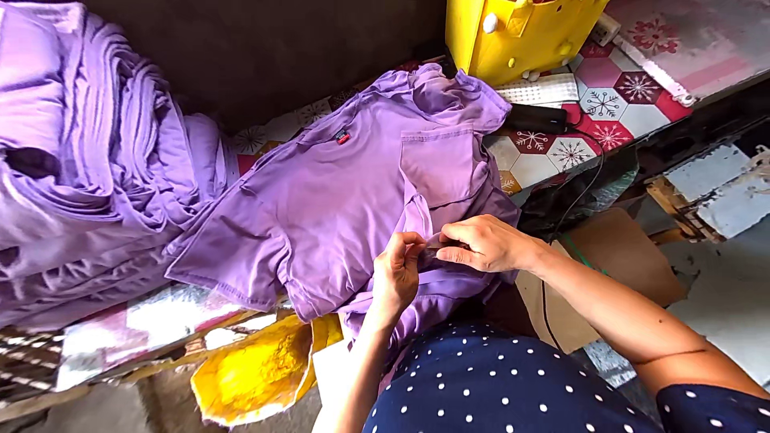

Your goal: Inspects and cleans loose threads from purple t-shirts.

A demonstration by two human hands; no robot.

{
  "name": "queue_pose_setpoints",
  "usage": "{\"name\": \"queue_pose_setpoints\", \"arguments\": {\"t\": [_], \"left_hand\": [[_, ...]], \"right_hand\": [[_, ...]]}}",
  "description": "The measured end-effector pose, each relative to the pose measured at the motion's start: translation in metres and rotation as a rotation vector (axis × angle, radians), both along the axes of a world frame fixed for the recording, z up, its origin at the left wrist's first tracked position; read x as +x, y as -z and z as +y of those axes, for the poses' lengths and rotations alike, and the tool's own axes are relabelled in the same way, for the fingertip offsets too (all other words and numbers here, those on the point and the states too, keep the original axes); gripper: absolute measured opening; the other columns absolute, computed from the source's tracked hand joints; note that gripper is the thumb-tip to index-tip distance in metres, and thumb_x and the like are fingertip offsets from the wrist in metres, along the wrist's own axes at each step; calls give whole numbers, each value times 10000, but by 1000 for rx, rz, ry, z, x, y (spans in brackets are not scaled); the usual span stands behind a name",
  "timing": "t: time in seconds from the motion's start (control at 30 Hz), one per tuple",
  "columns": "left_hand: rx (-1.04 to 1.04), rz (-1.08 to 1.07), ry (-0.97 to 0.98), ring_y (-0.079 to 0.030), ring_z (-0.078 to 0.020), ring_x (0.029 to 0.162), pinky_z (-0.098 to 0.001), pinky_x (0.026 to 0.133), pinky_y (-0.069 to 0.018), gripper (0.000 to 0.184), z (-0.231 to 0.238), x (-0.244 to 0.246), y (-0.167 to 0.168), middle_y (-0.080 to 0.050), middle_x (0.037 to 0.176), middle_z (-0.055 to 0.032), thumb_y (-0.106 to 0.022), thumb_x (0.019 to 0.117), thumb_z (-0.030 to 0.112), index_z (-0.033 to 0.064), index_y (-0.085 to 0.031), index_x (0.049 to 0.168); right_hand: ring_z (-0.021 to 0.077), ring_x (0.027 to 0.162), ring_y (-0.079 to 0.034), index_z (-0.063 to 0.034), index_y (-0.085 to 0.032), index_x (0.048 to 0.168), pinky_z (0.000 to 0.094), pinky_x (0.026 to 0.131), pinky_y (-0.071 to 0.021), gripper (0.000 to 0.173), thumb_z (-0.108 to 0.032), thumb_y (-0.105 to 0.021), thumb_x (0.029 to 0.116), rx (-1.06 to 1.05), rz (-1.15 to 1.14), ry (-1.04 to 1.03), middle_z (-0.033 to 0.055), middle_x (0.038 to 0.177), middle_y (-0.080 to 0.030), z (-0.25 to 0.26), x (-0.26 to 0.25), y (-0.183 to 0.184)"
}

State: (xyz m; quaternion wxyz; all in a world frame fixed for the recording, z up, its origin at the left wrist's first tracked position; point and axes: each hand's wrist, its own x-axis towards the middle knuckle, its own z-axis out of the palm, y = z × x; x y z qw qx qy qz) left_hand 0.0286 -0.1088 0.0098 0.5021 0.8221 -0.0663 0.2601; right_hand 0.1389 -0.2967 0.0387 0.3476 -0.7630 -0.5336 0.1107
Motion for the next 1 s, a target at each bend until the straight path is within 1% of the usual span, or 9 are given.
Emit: {"name": "queue_pose_setpoints", "arguments": {"t": [0.4, 0.47, 0.53, 0.6, 0.67, 0.77, 0.87, 0.93, 1.0], "left_hand": [[18, 7, 10, -630, 36, 756, -131, 739, -522, 112, -4, 0, 0, -675, 807, -6, -548, 1009, 39, 1, -644, 965], [-13, 5, 17, -619, 54, 760, -122, 740, -518, 102, -3, 1, 0, -665, 811, 13, -541, 1011, 30, 2, -629, 968], [-60, 17, 24, -616, 54, 760, -126, 739, -524, 86, -2, 2, 0, -657, 821, 24, -535, 1009, 16, 4, -617, 986], [-82, 56, -9, -624, 45, 751, -146, 721, -532, 91, 2, 0, -2, -663, 814, 44, -532, 1013, 20, 26, -622, 998], [-50, 59, -68, -659, 6, 859, -209, 820, -561, 124, 19, -7, -7, -694, 911, 16, -525, 1018, 28, 12, -647, 1028], [84, 22, -258, -658, -32, 960, -264, 902, -554, 142, 64, -34, -14, -689, 999, -33, -520, 1029, 44, -15, -647, 1049], [271, 138, -545, -658, -133, 917, -328, 863, -550, 211, 132, -82, -17, -669, 986, -167, -515, 1033, 66, -116, -612, 1077], [396, 394, -801, -674, -343, 901, -516, 824, -539, 287, 188, -127, -17, -667, 997, -285, -491, 1052, 115, -140, -600, 1126], [421, 735, -1131, -646, -524, 1054, -685, 908, -470, 351, 237, -176, -10, -654, 1113, -363, -467, 1048, 155, -129, -592, 1212]], "right_hand": [[144, 533, -562, -59, -672, 730, 332, 484, -426, 434, -340, -547, 1037, 123, -52, 12, 30, 580, -557, 2, -1, 9], [111, 593, -576, -52, -685, 808, 297, 528, -472, 388, -372, -596, 1008, 171, -1, 105, 24, 669, -600, 0, 4, 12], [127, 835, -659, -52, -725, 1077, 348, 722, -569, 495, -518, -697, 915, 89, 140, 132, 42, 951, -692, -3, 12, 16], [125, 830, -652, -41, -735, 1014, 349, 746, -547, 351, -350, -796, 861, 74, 266, 124, 51, 911, -699, -1, 9, 23], [40, 730, -609, -29, -718, 881, 228, 681, -508, 153, -179, -745, 894, 163, 292, 134, 23, 797, -677, 0, -1, 17], [-16, 696, -572, -11, -720, 862, 142, 646, -478, 137, -139, -727, 908, 315, 268, 163, 3, 763, -648, -4, -16, 6], [-33, 716, -577, 1, -744, 902, 120, 661, -485, 131, -128, -727, 915, 362, 316, 190, -8, 777, -653, -6, -22, 5], [-46, 729, -590, -8, -746, 906, 117, 672, -497, 106, -111, -722, 917, 368, 403, 215, -26, 790, -666, -5, -24, 6], [-54, 718, -598, -31, -741, 895, 122, 662, -505, 76, -98, -713, 919, 374, 490, 245, -46, 795, -681, -4, -26, 6]]}}
